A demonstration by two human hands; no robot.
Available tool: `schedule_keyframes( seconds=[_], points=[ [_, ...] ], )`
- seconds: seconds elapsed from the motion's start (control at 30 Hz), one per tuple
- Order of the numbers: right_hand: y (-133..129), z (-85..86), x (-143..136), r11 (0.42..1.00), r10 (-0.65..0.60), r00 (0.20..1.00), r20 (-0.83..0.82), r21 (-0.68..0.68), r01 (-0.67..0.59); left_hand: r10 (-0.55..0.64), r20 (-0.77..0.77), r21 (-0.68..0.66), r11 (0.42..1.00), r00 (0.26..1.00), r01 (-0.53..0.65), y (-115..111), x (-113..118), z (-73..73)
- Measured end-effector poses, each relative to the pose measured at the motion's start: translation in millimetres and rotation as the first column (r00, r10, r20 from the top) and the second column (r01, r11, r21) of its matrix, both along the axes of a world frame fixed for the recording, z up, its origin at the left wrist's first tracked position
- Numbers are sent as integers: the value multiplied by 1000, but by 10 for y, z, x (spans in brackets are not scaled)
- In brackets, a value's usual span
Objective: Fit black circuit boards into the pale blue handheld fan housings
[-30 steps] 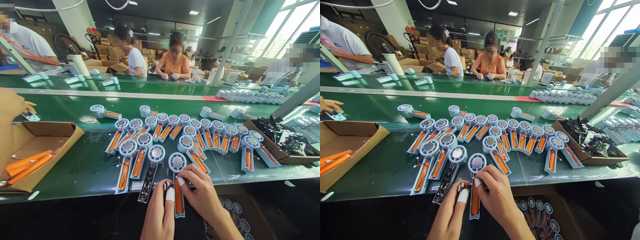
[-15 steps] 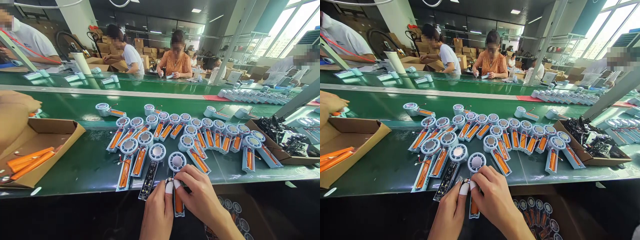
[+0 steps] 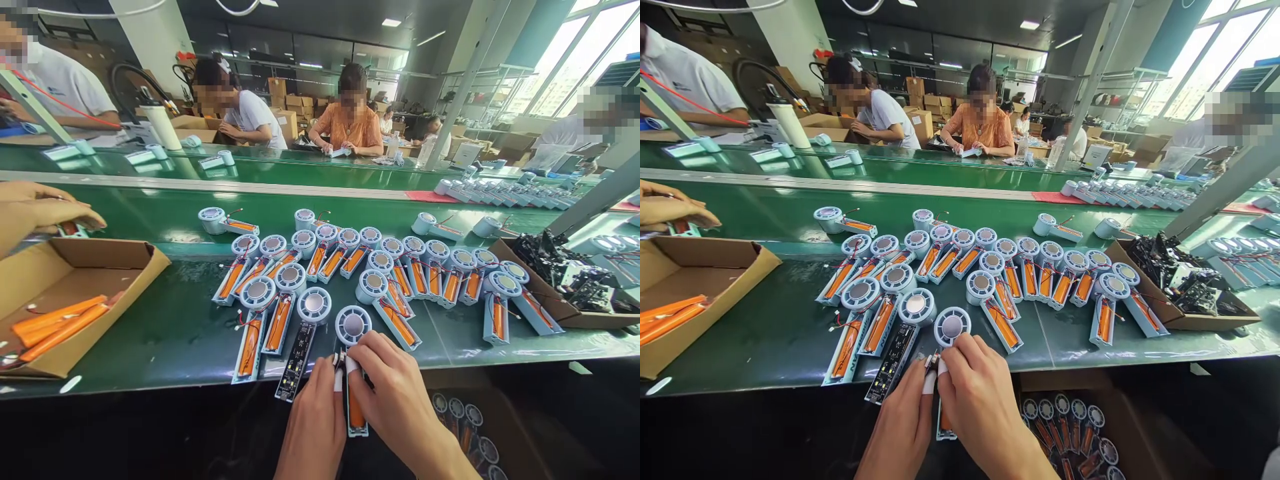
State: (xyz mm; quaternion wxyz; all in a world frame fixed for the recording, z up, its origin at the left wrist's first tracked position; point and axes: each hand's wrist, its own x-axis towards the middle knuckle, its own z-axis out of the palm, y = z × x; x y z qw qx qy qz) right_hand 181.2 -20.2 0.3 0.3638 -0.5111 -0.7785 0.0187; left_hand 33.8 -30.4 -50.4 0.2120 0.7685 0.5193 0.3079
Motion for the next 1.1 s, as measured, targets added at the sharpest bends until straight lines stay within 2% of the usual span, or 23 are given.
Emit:
schedule_keyframes(
  seconds=[0.1,0.27,0.47,0.6,0.7,0.83,0.9,0.93,1.0,1.07,1.1],
  points=[
    [-20,-1,26,999,37,999,36,19,-38,-3,-13,-22,1000,1000,2,3,-6,26],
    [-52,-34,6,998,12,998,56,67,-16,10,11,-15,1000,1000,-10,1,27,103],
    [0,-35,91,995,66,995,-72,-69,-71,-3,28,-14,1000,1000,4,19,-1,157],
    [68,44,223,976,197,980,26,-104,-194,-27,39,-25,999,999,28,17,-76,144],
    [136,96,284,955,295,949,113,-56,-291,-63,-2,-26,998,998,63,23,-133,95],
    [218,141,283,949,315,938,147,-29,-314,-69,-30,-40,997,997,68,56,-165,58],
    [190,185,262,961,276,948,158,-61,-270,-70,0,-66,995,998,70,67,-150,56],
    [141,218,247,971,238,961,137,-68,-231,-66,21,-73,995,998,68,68,-134,52],
    [-37,298,207,979,178,984,-6,-98,-178,-21,72,-74,997,997,26,59,-93,28],
    [-307,384,152,965,185,958,-218,-142,-218,78,141,-67,995,987,-69,44,-51,-13],
    [-462,423,120,955,203,942,-266,-161,-251,130,181,-61,991,975,-121,39,-35,-34]
  ],
)
